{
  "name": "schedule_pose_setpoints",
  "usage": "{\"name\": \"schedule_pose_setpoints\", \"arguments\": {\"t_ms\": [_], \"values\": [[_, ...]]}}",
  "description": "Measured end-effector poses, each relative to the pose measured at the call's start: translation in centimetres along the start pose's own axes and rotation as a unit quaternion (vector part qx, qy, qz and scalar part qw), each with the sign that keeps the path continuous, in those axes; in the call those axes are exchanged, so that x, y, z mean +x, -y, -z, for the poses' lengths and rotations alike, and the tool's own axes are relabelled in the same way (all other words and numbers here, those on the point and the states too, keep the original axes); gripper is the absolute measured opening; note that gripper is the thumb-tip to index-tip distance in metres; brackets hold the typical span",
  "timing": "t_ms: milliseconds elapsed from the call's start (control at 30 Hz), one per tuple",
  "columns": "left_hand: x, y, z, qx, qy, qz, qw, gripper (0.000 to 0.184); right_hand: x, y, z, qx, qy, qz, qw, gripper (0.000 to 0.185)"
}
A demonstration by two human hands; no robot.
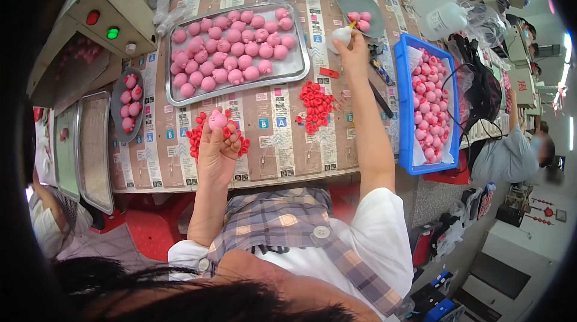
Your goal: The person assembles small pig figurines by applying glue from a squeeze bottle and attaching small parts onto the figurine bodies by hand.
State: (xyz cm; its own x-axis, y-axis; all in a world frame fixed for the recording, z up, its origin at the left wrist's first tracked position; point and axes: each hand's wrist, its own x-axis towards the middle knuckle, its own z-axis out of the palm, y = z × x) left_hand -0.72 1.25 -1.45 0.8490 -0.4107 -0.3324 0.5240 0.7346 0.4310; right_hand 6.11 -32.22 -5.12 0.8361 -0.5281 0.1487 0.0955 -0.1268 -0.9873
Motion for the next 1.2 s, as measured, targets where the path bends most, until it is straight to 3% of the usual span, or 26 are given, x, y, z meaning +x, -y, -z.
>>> {"name": "schedule_pose_setpoints", "arguments": {"t_ms": [100, 133, 200, 267, 333, 400, 500, 667, 767, 867, 900, 1200], "values": [[0.0, 0.0, -0.6, 0.01, -0.03, -0.01, 0.999, 0.038, 0.5, -1.5, -0.1, -0.057, 0.01, 0.047, 0.997, 0.041], [0.0, 0.0, -0.7, 0.008, -0.031, -0.004, 0.999, 0.038, 0.1, -0.9, -0.6, -0.186, -0.044, 0.133, 0.973, 0.044], [0.0, 0.0, -0.8, 0.0, -0.031, 0.008, 0.999, 0.038, -2.8, 3.4, -1.7, -0.315, -0.112, 0.283, 0.899, 0.041], [0.2, 0.0, -1.1, -0.014, -0.022, 0.036, 0.999, 0.039, -9.0, 6.8, -3.5, -0.23, -0.035, 0.164, 0.959, 0.031], [0.4, 0.4, -1.4, -0.032, 0.003, 0.082, 0.996, 0.039, -13.1, 8.2, -5.1, -0.113, 0.166, 0.03, 0.979, 0.024], [0.4, 0.6, -2.3, -0.009, -0.03, 0.098, 0.995, 0.039, -15.1, 9.0, -7.5, -0.146, 0.225, 0.177, 0.947, 0.025], [-0.1, 0.5, -2.8, -0.008, -0.042, 0.117, 0.992, 0.039, -16.4, 9.6, -9.5, -0.095, 0.232, 0.125, 0.96, 0.026], [-0.3, 0.7, -2.7, -0.026, -0.051, 0.145, 0.988, 0.041, -16.3, 9.4, -9.5, -0.149, 0.251, 0.179, 0.94, 0.028], [-0.3, 0.8, -2.8, 0.021, -0.032, 0.109, 0.993, 0.039, -15.7, 10.0, -9.2, -0.166, 0.255, 0.22, 0.927, 0.026], [0.0, 0.7, -1.7, 0.259, 0.017, -0.003, 0.966, 0.038, -15.0, 10.6, -8.3, -0.171, 0.248, 0.199, 0.933, 0.024], [-0.1, 0.4, -1.8, 0.265, 0.046, -0.028, 0.963, 0.038, -14.8, 10.7, -8.0, -0.173, 0.242, 0.182, 0.937, 0.023], [-0.3, -0.5, -1.2, 0.586, 0.037, -0.079, 0.806, 0.035, -14.9, 9.8, -7.8, -0.269, 0.285, 0.361, 0.846, 0.023]]}}
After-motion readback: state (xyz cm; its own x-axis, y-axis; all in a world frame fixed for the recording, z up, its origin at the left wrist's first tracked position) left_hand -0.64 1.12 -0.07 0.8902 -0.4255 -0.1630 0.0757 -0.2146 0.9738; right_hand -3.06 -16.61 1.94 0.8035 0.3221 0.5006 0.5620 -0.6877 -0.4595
